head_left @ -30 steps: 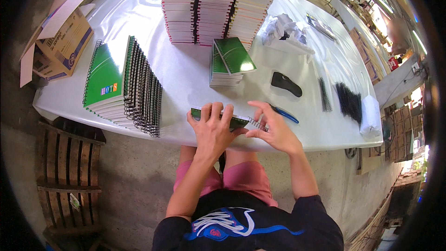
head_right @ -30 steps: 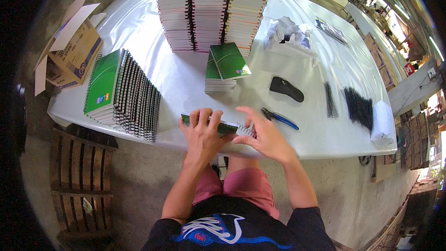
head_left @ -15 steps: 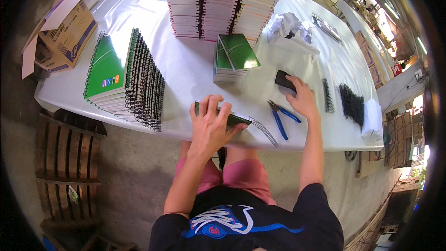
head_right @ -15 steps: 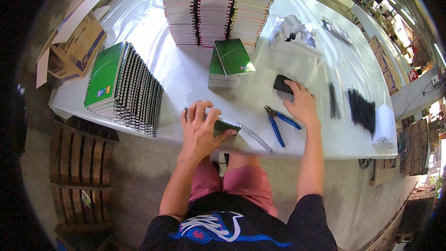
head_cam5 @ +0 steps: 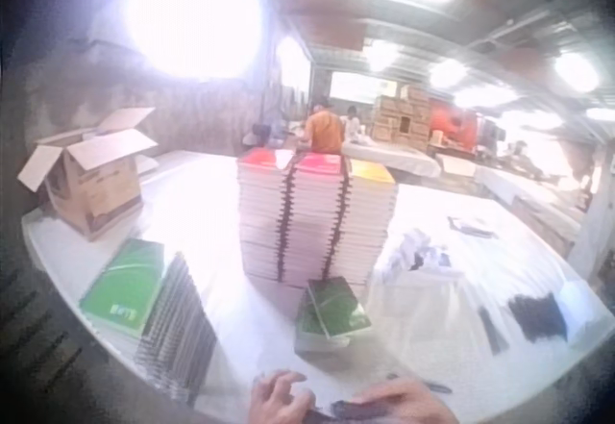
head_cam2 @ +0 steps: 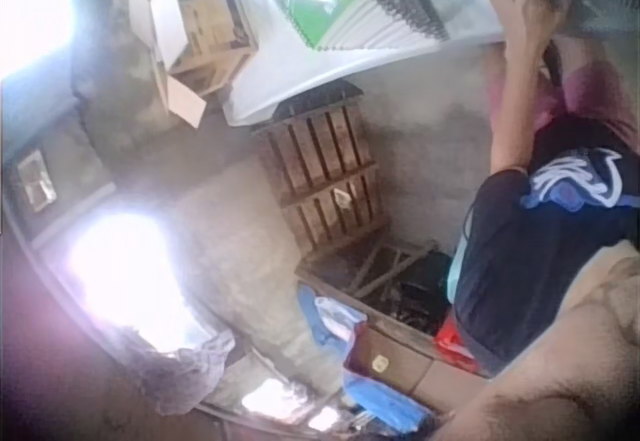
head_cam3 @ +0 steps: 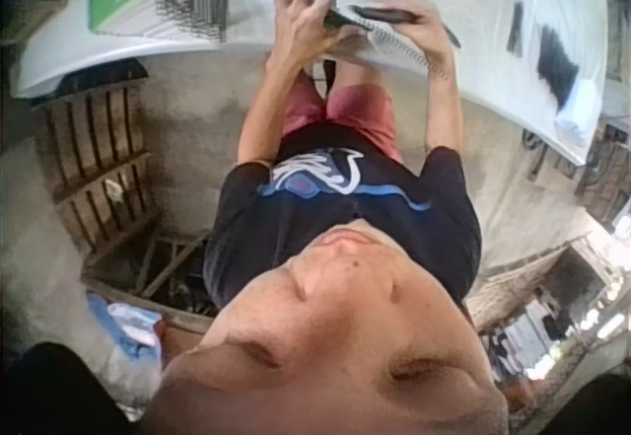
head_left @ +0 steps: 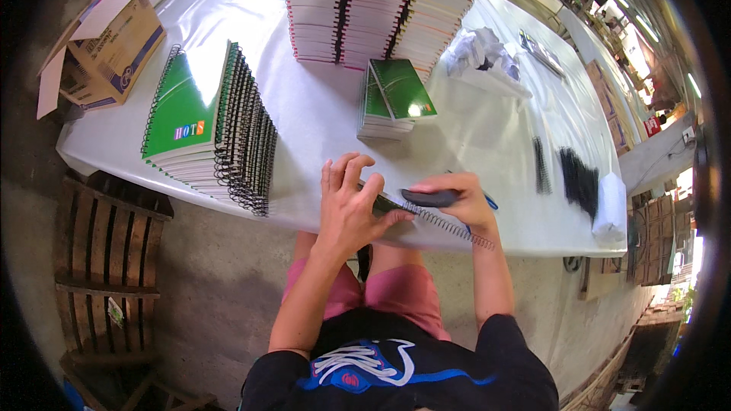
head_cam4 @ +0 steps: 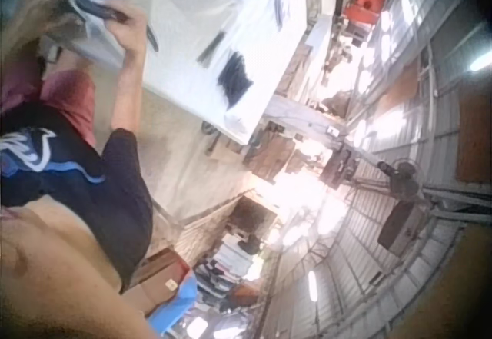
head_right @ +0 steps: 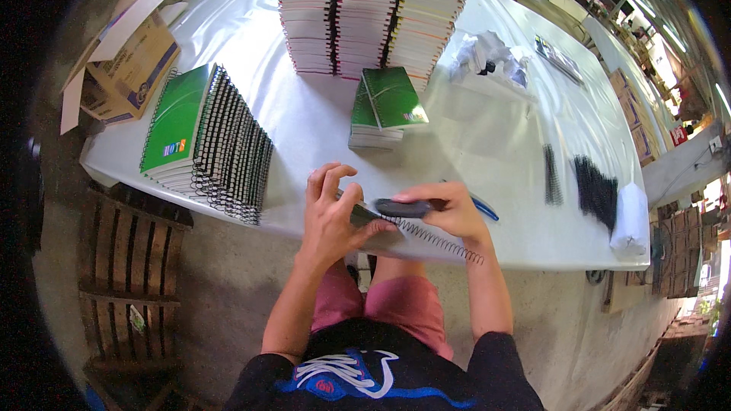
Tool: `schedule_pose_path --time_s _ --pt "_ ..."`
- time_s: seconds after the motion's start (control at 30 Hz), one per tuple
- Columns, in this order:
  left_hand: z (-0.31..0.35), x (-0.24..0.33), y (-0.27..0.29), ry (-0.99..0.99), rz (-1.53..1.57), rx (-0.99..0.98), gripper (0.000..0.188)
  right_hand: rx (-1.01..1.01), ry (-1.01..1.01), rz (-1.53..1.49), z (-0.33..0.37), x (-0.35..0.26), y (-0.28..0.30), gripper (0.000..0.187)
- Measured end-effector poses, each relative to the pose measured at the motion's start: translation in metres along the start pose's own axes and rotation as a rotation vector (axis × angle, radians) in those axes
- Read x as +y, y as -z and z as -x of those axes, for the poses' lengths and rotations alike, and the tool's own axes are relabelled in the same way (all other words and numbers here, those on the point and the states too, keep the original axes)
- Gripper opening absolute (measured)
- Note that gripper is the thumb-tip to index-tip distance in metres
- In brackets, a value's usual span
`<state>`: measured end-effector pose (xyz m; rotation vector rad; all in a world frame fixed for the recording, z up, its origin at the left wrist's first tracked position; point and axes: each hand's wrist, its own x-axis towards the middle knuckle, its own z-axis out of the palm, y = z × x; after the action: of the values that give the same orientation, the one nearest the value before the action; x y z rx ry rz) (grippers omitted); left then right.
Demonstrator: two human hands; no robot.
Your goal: The person assembles spiral-bound notebooks by inserting plastic coils into the punched edges of paper stacks and then cutting and crimping the ends of the coils using a hand tool.
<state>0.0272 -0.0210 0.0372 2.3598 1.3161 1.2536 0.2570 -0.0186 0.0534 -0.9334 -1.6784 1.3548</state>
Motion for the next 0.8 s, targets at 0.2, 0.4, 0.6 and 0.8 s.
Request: schedule_pose_path --time_s 0.2,0.4,0.6,0.8 --pt "-0.004 -0.001 0.003 -0.002 0.042 -0.001 0.055 0.036 -0.039 0.196 -0.01 -0.005 0.009 0.033" --pt "-0.007 -0.002 0.006 0.012 0.027 0.019 0.053 -0.091 0.078 0.145 -0.017 -0.013 0.004 0.032" --pt "-0.001 -0.023 -0.01 0.124 0.241 0.074 0.06 0.019 -0.038 0.332 -0.029 -0.012 -0.008 0.036" --pt "-0.002 -0.026 -0.015 0.207 0.438 0.146 0.084 0.029 0.143 0.214 -0.025 -0.012 -0.017 0.037"
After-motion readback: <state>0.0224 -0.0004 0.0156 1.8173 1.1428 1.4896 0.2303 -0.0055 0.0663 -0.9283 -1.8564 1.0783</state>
